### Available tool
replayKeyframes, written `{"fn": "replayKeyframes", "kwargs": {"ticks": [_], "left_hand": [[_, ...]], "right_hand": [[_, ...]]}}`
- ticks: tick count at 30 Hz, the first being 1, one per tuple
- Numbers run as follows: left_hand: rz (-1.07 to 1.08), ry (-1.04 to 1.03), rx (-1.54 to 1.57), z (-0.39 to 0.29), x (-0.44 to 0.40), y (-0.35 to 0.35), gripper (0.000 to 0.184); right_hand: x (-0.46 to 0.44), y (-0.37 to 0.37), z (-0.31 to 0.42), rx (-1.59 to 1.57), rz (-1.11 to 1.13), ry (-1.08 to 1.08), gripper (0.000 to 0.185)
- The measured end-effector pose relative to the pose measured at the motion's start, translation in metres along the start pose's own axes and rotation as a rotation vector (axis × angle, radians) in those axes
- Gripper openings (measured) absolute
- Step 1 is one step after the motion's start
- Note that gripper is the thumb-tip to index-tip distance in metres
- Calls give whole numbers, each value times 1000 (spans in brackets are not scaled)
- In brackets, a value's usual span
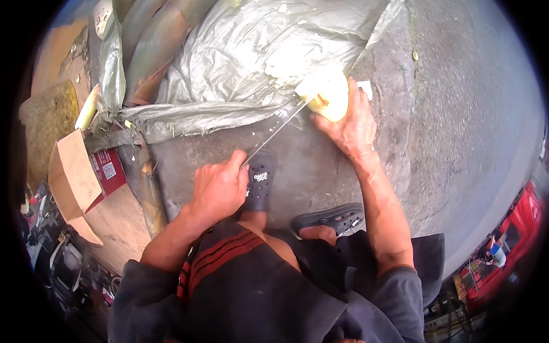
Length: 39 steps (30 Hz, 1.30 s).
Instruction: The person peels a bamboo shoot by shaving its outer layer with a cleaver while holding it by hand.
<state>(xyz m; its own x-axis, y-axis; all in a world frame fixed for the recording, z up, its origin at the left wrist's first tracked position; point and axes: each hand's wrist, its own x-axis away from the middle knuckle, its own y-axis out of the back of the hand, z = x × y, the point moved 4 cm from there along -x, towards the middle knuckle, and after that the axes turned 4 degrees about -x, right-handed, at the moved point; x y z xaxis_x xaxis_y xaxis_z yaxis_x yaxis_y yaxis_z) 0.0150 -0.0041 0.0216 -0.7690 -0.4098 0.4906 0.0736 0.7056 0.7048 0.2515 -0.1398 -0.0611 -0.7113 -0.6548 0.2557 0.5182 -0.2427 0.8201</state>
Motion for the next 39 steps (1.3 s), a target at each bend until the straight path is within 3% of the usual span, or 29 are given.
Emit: {"fn": "replayKeyframes", "kwargs": {"ticks": [22, 39], "left_hand": [[-53, -87, -11, -20, -92, -29, 10], [-3, -59, -5, -39, -161, -33, 20]], "right_hand": [[-3, 3, -1, 0, 39, 7, 106], [-6, 7, -4, -61, 98, -28, 105]]}}
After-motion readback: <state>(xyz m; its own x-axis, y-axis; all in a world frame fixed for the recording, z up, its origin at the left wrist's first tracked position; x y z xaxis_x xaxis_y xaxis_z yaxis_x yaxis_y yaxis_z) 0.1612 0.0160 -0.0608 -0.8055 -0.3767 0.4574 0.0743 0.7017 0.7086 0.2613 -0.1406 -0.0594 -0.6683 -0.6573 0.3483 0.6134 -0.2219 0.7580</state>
